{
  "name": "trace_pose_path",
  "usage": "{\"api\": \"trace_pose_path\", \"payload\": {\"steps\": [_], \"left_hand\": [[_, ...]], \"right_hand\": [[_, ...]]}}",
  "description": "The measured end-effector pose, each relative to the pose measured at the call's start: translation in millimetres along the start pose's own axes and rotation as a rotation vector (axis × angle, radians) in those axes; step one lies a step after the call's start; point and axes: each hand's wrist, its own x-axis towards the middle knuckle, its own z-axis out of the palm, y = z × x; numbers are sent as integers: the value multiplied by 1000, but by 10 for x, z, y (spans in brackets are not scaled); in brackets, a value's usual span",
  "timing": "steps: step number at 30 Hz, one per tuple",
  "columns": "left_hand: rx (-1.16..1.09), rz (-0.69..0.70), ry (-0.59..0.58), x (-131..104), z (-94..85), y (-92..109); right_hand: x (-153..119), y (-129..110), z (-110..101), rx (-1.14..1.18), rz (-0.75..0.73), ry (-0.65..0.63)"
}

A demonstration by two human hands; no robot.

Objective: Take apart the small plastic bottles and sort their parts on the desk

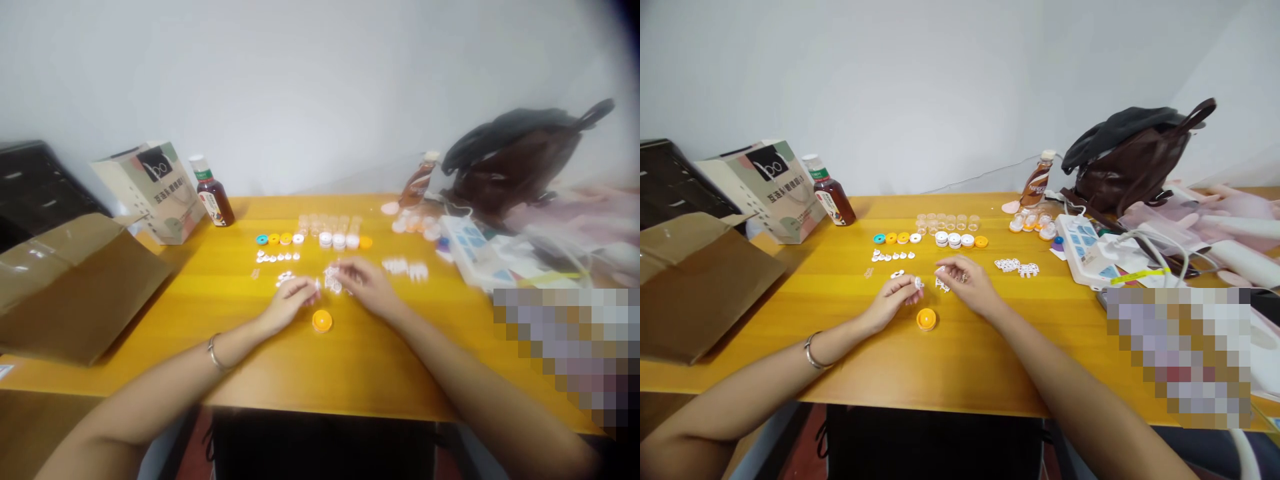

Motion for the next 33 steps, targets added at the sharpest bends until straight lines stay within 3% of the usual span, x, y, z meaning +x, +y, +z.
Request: {"api": "trace_pose_path", "payload": {"steps": [3,7,13,16,18,21,24,27,33], "left_hand": [[15,-11,-35,-3,10,7],[66,-28,-86,-20,33,19],[425,103,-45,-46,3,56],[615,217,-93,-71,-47,116],[730,301,-169,-90,-82,161],[859,383,-277,-106,-125,209],[921,403,-341,-105,-153,223],[962,410,-393,-99,-167,224],[1009,435,-430,-104,-165,208]], "right_hand": [[-96,-119,69,86,-85,-182],[-132,-149,130,173,-47,-217],[-22,-107,-19,274,170,30],[61,-77,-286,152,230,246],[108,-47,-522,-6,272,307],[149,24,-864,-261,375,288],[152,129,-1072,-443,492,169],[145,238,-1138,-539,565,75],[140,358,-1166,-611,604,6]]}}
